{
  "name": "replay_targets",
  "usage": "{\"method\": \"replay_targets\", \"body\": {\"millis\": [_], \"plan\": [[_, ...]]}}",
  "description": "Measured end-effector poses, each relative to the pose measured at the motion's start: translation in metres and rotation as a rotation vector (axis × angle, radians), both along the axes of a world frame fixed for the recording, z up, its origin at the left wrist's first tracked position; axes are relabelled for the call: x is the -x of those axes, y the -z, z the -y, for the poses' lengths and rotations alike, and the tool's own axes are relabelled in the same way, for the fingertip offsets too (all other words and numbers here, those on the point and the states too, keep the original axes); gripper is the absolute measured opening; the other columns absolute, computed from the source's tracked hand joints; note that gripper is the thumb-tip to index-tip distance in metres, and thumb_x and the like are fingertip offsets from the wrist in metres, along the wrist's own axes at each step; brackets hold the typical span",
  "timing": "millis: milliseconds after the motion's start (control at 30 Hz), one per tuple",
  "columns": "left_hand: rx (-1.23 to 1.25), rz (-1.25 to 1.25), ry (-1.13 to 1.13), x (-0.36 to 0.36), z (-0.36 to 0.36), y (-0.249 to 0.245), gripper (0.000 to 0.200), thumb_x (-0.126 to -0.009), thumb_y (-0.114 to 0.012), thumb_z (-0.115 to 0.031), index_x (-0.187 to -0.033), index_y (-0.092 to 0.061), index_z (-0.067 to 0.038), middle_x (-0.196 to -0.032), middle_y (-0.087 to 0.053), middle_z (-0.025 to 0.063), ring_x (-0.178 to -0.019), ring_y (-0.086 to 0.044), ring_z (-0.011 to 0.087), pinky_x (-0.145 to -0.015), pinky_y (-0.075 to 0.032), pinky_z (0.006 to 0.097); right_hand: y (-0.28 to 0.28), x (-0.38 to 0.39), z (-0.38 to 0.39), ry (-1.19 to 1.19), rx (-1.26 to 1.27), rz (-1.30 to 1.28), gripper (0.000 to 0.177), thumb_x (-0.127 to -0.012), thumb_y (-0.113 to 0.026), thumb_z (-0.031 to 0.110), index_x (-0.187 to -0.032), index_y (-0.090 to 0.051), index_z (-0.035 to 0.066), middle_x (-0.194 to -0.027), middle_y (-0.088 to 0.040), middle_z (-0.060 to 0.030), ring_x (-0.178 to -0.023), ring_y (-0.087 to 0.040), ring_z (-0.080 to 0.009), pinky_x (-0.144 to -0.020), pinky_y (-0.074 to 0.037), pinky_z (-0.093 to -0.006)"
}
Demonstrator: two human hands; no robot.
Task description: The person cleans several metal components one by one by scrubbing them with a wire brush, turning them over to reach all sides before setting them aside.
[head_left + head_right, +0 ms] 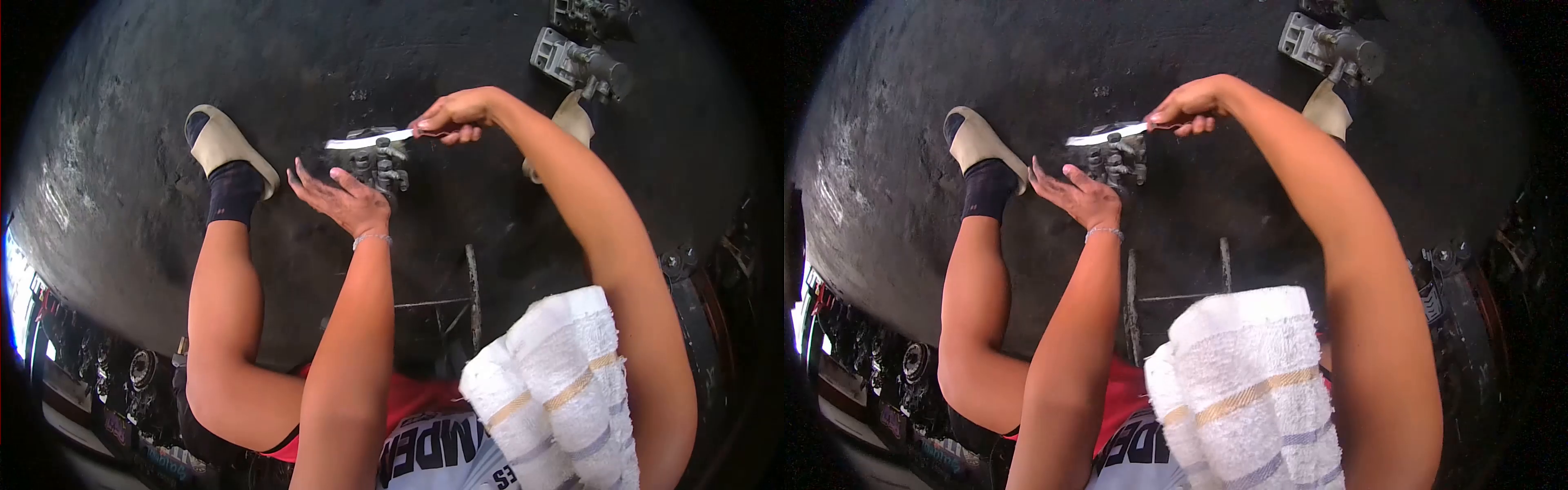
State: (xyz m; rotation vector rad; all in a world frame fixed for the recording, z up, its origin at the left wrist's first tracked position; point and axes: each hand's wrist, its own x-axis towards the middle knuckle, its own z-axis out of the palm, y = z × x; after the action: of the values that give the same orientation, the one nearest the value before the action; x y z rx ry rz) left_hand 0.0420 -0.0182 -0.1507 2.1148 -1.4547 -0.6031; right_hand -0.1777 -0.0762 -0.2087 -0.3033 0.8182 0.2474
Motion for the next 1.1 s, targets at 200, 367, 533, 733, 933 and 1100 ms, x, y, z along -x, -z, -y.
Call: {"method": "replay_targets", "body": {"millis": [200,367,533,733,933,1100], "plan": [[-0.011,0.096,0.151,-0.011,-0.004,0.004,0.056,-0.095,-0.035,-0.033,-0.133,-0.027,0.008,-0.135,-0.028,0.0228,-0.128,-0.028,0.0358,-0.108,-0.020,0.0440,0.013,-0.058,-0.009,0.174,0.099,0.089,0.035,-0.092,-0.052,0.035,-0.122,-0.057,0.018,-0.060,-0.046,0.0029,-0.047,-0.039,-0.0030,-0.037,-0.028,-0.0173],[0.003,-0.044,0.102,-0.004,-0.004,0.002,0.054,-0.094,-0.034,-0.033,-0.131,-0.032,0.006,-0.137,-0.027,0.0265,-0.129,-0.028,0.0385,-0.107,-0.022,0.0459,-0.021,-0.035,-0.071,0.438,0.276,-0.167,0.027,-0.093,-0.048,0.033,-0.103,-0.064,0.014,-0.059,-0.044,0.0027,-0.048,-0.038,-0.0070,-0.041,-0.033,-0.0240],[-0.047,0.088,0.219,-0.014,0.000,0.004,0.049,-0.094,-0.037,-0.030,-0.127,-0.039,0.007,-0.132,-0.036,0.0240,-0.125,-0.034,0.0379,-0.106,-0.026,0.0442,-0.032,-0.014,-0.136,0.503,0.538,-0.357,0.030,-0.092,-0.051,0.028,-0.114,-0.059,0.009,-0.077,-0.057,-0.0036,-0.060,-0.051,-0.0115,-0.058,-0.045,-0.0289],[-0.184,0.132,0.447,-0.045,0.014,0.017,0.049,-0.096,-0.037,-0.035,-0.116,-0.048,0.009,-0.115,-0.050,0.0277,-0.110,-0.046,0.0405,-0.097,-0.034,0.0428,-0.052,-0.082,-0.129,0.627,0.855,-0.913,0.024,-0.091,-0.051,0.025,-0.105,-0.054,0.006,-0.084,-0.063,-0.0173,-0.082,-0.062,-0.0337,-0.072,-0.047,-0.0389],[-0.078,0.132,0.903,-0.014,0.019,-0.026,0.080,-0.068,-0.077,-0.035,-0.131,-0.037,-0.004,-0.136,-0.030,0.0243,-0.126,-0.032,0.0396,-0.105,-0.027,0.0439,-0.046,-0.120,-0.187,1.205,0.428,-1.018,0.020,-0.088,-0.054,0.017,-0.106,-0.051,0.008,-0.095,-0.063,-0.0169,-0.091,-0.060,-0.0379,-0.077,-0.047,-0.0436],[-0.135,0.147,0.748,-0.034,0.018,-0.011,0.089,-0.065,-0.079,-0.033,-0.136,-0.032,-0.007,-0.136,-0.030,0.0241,-0.128,-0.030,0.0394,-0.107,-0.026,0.0436,-0.032,-0.138,-0.221,1.103,0.391,-1.059,0.022,-0.087,-0.055,0.016,-0.107,-0.051,0.008,-0.095,-0.064,-0.0157,-0.094,-0.061,-0.0347,-0.079,-0.047,-0.0415]]}}
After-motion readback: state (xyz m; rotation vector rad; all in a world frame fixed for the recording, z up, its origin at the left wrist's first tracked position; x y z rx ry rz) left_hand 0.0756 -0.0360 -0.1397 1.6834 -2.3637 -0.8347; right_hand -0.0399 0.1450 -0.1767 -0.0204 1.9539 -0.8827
